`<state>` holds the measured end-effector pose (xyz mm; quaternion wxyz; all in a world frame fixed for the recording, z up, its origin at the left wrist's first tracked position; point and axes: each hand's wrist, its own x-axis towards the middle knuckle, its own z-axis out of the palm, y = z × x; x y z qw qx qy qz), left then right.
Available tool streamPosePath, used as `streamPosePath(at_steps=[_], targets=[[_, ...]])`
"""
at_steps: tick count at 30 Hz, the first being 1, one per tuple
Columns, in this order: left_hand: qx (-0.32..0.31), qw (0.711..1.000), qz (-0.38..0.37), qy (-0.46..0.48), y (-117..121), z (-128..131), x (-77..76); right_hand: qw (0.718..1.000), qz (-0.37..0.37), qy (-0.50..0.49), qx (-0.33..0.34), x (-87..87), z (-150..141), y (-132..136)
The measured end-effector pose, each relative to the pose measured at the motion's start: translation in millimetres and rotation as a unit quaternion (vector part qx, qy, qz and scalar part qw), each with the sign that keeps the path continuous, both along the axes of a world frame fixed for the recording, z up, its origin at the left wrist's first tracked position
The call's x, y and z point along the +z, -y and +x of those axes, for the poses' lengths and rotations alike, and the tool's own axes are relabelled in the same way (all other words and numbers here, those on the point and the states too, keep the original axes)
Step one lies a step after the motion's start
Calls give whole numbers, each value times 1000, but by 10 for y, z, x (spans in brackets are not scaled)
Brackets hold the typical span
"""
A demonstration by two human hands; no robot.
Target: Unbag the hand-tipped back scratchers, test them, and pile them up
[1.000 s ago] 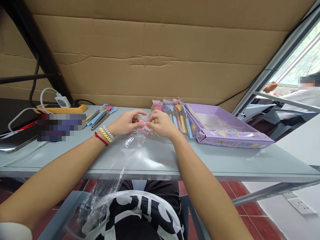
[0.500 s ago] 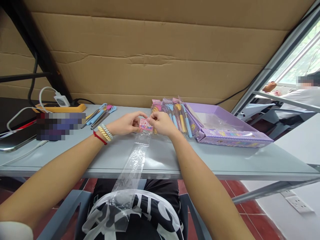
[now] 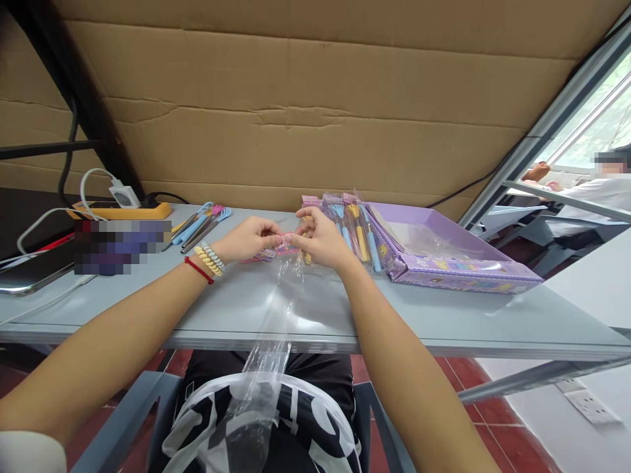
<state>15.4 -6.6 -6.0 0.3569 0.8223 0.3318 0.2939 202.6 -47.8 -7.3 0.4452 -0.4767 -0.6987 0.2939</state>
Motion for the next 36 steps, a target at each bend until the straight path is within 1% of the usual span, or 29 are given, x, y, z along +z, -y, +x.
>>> streamPosePath(at_steps=[3,5,7,10,13,15,17,18,20,21,23,25,27,29,31,33,35,36], targets=[[51,996,-23,76,-5,2,24,996,-56,57,28,24,1,20],[74,992,-35,96,-1,-7,46,991,-73,100,59,41,-3,34],[89,989,-52,103,-1,-27,64,988,-78,119,64,58,-9,46],[80,985,-88,128,-29,-71,83,988,-74,123,51,78,-8,59],[75,974,-110,184,-84,-135,110,990,-70,112,48,88,9,62],[92,960,-121,234,-128,-193,137,992,-76,96,40,90,24,55],[127,948,-126,262,-175,-261,162,994,-83,76,14,88,37,39],[153,946,-123,257,-199,-297,168,994,-85,64,-9,87,41,29],[191,955,-117,193,-248,-366,160,994,-82,32,-65,82,49,6],[197,963,-122,139,-272,-395,145,993,-79,15,-88,81,52,-4],[178,974,-142,19,-319,-437,97,990,-75,-17,-114,78,58,-21],[157,974,-144,-76,-362,-454,37,990,-73,-39,-117,75,65,-33],[153,973,-111,-134,-394,-453,-12,990,-74,-51,-109,71,70,-42],[163,970,-67,-170,-413,-444,-40,991,-77,-51,-96,67,70,-46],[180,965,-32,-190,-415,-434,-46,993,-81,-41,-81,65,65,-41],[195,966,-16,-168,-398,-420,-32,995,-85,-21,-57,68,53,-23],[185,978,-34,-94,-358,-397,-4,996,-93,3,-17,74,38,3],[161,985,-55,-44,-329,-379,14,995,-96,16,6,78,30,17]])
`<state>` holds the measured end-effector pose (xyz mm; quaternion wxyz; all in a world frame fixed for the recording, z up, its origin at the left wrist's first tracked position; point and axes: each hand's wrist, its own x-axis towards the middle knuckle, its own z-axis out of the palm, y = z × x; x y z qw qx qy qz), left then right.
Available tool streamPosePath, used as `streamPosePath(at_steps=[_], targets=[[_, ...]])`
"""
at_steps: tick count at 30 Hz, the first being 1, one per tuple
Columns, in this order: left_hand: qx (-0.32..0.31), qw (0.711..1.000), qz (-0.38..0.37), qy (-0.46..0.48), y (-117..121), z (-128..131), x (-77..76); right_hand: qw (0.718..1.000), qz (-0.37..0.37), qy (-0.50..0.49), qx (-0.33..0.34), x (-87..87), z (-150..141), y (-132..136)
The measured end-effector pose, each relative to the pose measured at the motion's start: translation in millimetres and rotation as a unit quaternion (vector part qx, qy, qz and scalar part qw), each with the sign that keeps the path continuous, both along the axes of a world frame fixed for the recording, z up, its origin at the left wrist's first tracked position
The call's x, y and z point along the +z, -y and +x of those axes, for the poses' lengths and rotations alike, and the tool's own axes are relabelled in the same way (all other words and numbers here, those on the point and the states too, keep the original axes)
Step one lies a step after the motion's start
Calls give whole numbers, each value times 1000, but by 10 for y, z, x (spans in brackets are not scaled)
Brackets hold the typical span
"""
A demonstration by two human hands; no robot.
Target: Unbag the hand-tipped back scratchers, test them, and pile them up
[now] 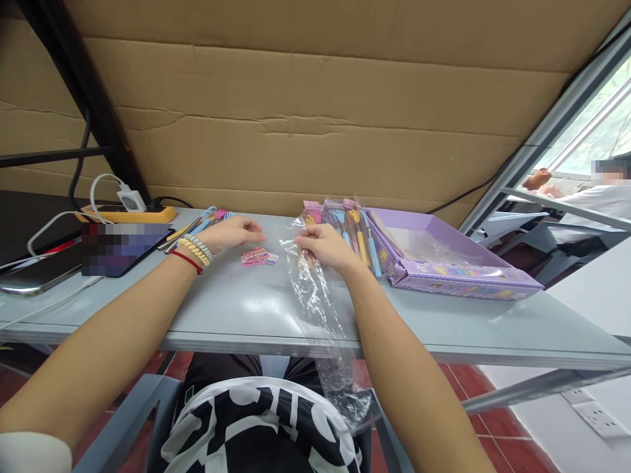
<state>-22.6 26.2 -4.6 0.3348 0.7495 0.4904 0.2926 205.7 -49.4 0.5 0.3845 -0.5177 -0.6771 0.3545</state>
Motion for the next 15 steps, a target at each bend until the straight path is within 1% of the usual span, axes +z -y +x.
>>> streamPosePath(at_steps=[2,4,5,7,10,13,15], targets=[[-70,991,-45,107,73,46,38,999,-5,23,39,6,-12,24],[-142,973,-77,166,154,105,68,998,-7,41,56,7,-18,36],[-167,968,-81,168,194,137,76,997,-8,46,58,6,-19,39],[-197,969,-71,128,263,194,77,997,-12,47,59,2,-17,39],[-207,975,-52,58,321,248,51,997,-20,23,70,3,-18,43],[-207,977,-32,46,335,259,30,997,-12,1,77,17,-27,59],[-217,975,-26,43,342,257,29,998,8,10,63,24,-31,64]])
